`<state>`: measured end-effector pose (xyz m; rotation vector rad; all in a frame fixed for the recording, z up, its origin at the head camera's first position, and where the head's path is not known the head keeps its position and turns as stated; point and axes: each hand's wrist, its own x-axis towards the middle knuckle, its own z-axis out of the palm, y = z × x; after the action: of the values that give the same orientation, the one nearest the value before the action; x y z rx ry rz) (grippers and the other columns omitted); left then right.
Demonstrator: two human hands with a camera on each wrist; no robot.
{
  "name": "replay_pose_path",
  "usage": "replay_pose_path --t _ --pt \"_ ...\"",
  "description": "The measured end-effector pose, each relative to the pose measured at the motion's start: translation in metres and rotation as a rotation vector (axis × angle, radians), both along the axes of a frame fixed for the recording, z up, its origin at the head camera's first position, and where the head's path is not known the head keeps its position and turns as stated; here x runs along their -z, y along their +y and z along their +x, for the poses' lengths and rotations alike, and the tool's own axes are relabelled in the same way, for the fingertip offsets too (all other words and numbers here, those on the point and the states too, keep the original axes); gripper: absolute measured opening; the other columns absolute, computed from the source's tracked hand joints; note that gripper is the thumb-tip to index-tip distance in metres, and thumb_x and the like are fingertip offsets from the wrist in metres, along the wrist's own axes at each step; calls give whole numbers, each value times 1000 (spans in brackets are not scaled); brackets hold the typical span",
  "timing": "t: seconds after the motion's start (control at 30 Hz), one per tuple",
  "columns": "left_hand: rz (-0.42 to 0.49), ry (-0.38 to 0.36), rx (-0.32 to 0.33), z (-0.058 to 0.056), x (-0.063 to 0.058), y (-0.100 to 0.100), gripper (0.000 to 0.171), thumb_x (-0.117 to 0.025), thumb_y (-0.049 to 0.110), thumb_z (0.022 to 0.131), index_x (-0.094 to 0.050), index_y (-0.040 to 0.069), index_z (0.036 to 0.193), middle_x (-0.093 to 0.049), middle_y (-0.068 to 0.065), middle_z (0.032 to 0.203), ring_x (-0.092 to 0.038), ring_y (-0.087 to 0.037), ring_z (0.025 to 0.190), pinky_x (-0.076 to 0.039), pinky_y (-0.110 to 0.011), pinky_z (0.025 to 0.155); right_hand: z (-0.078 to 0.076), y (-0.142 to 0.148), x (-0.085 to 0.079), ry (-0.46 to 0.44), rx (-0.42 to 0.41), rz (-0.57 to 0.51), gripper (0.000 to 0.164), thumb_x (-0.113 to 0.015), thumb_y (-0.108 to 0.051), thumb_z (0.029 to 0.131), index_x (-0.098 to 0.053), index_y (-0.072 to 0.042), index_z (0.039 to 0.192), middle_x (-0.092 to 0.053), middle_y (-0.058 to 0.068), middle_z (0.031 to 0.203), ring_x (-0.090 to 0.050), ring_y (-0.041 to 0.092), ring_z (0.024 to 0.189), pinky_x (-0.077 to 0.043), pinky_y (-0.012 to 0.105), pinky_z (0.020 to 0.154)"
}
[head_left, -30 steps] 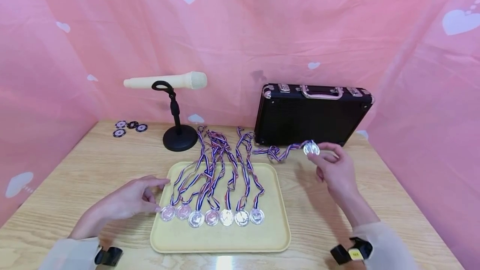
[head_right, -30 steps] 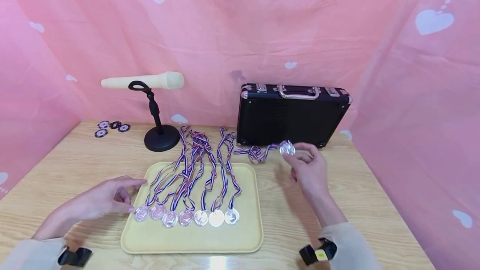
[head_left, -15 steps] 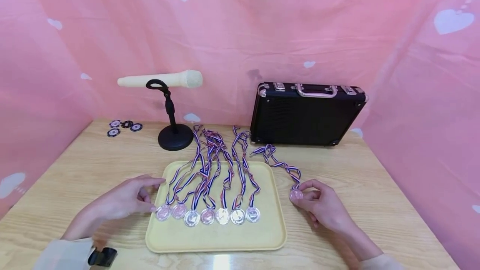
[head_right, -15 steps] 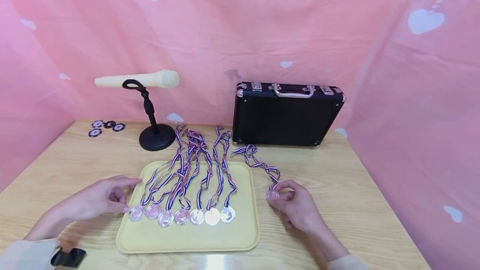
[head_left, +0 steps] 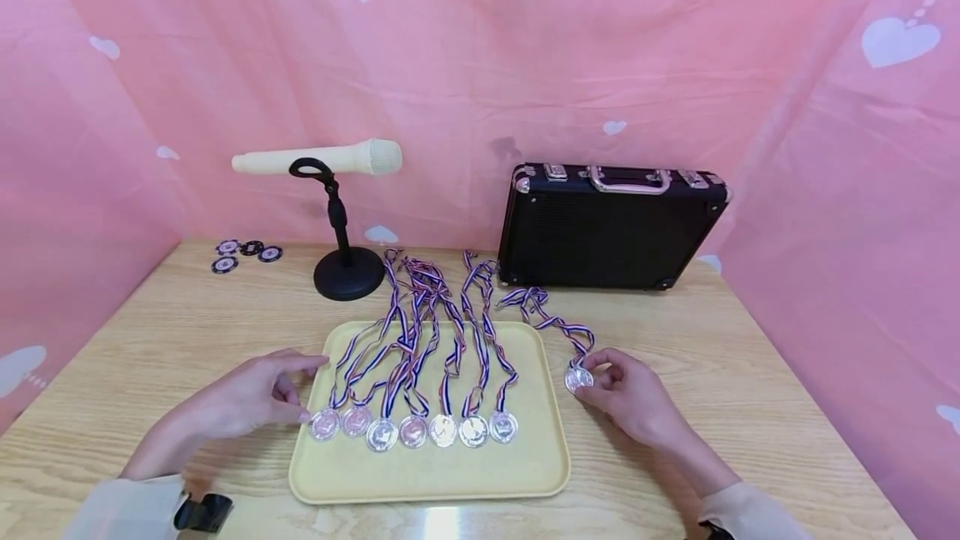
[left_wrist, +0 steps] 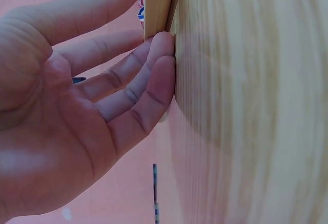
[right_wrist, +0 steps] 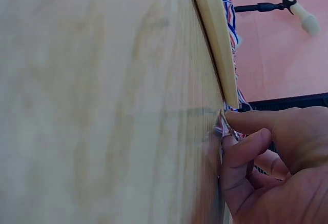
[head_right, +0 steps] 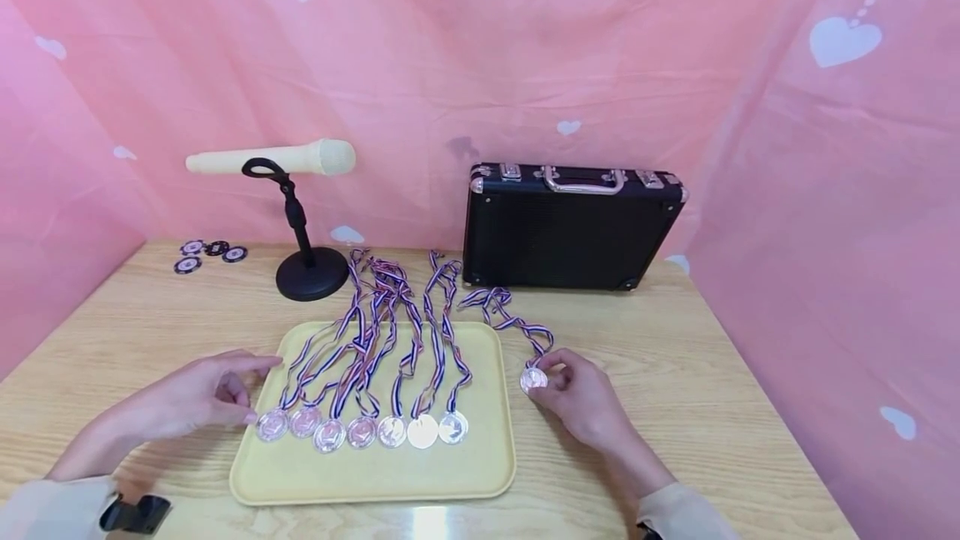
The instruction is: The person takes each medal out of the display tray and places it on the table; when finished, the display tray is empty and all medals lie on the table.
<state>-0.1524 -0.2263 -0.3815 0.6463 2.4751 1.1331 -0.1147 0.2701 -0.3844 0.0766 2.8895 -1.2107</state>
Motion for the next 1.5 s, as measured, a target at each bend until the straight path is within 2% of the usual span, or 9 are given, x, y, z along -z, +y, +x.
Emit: replay_pose_path --t 0.13,0.37,0.47,0.73,0.93,1.1,1.2,1.3,1.5 --pt "11 -1 1 1 1 -1 73 -83 9 88 -50 -10 150 -62 -15 122 -61 -4 81 -53 -23 66 -7 -5 0 43 -17 56 30 -84 -10 86 -69 -5 111 -63 1 76 -53 9 66 -42 24 63" --pt "7 -32 -10 1 1 1 74 -84 12 88 -51 -8 151 -62 -12 115 -61 -7 81 -53 -23 64 -11 -12 -1 25 -11 72 29 -82 -8 86 -69 -4 111 -63 1 76 -54 13 67 -43 25 62" --pt "4 -24 -9 0 1 1 74 -84 11 88 -51 -7 151 -61 -9 110 -61 -7 81 -52 -23 64 -12 -13 -1 31 1 77 28 -81 -7 86 -70 -4 112 -63 1 75 -55 13 67 -43 24 61" --pt "-1 -59 -30 6 5 -1 75 -85 13 87 -51 -6 152 -60 -14 126 -61 -8 81 -53 -24 67 -7 -15 2 7 -2 83 30 -81 -12 89 -72 -5 116 -61 0 72 -55 12 61 -44 26 57" --pt "4 -51 -24 3 2 2 75 -85 12 87 -51 -6 151 -61 -11 118 -62 -10 81 -53 -24 65 1 -21 -14 45 22 51 27 -81 -14 91 -73 -7 117 -65 2 76 -56 11 56 -45 25 50" --pt "2 -41 -14 0 -3 2 74 -84 11 87 -51 -7 151 -60 -11 116 -61 -9 81 -52 -23 64 15 -47 -26 30 -54 -3 19 -85 -13 86 -77 -9 103 -67 -1 78 -59 11 64 -48 24 54" --pt "3 -44 -19 -1 -4 1 74 -84 9 87 -50 -7 151 -60 -11 117 -61 -10 81 -52 -23 64 22 -64 -29 25 -130 37 22 -90 -16 81 -78 -9 99 -66 -5 78 -58 10 72 -49 23 61" --pt "10 -34 -19 -1 -4 1 74 -84 8 87 -50 -9 151 -60 -13 118 -61 -10 81 -52 -23 64 25 -77 -28 35 -183 94 26 -92 -18 78 -79 -8 97 -65 -6 75 -57 10 72 -49 22 63" --pt "36 -29 -11 2 0 1 75 -84 7 87 -49 -11 150 -60 -19 128 -60 -7 79 -51 -23 62 27 -91 -19 63 -247 218 23 -94 -21 73 -75 -14 82 -60 -9 70 -51 7 67 -44 22 62"
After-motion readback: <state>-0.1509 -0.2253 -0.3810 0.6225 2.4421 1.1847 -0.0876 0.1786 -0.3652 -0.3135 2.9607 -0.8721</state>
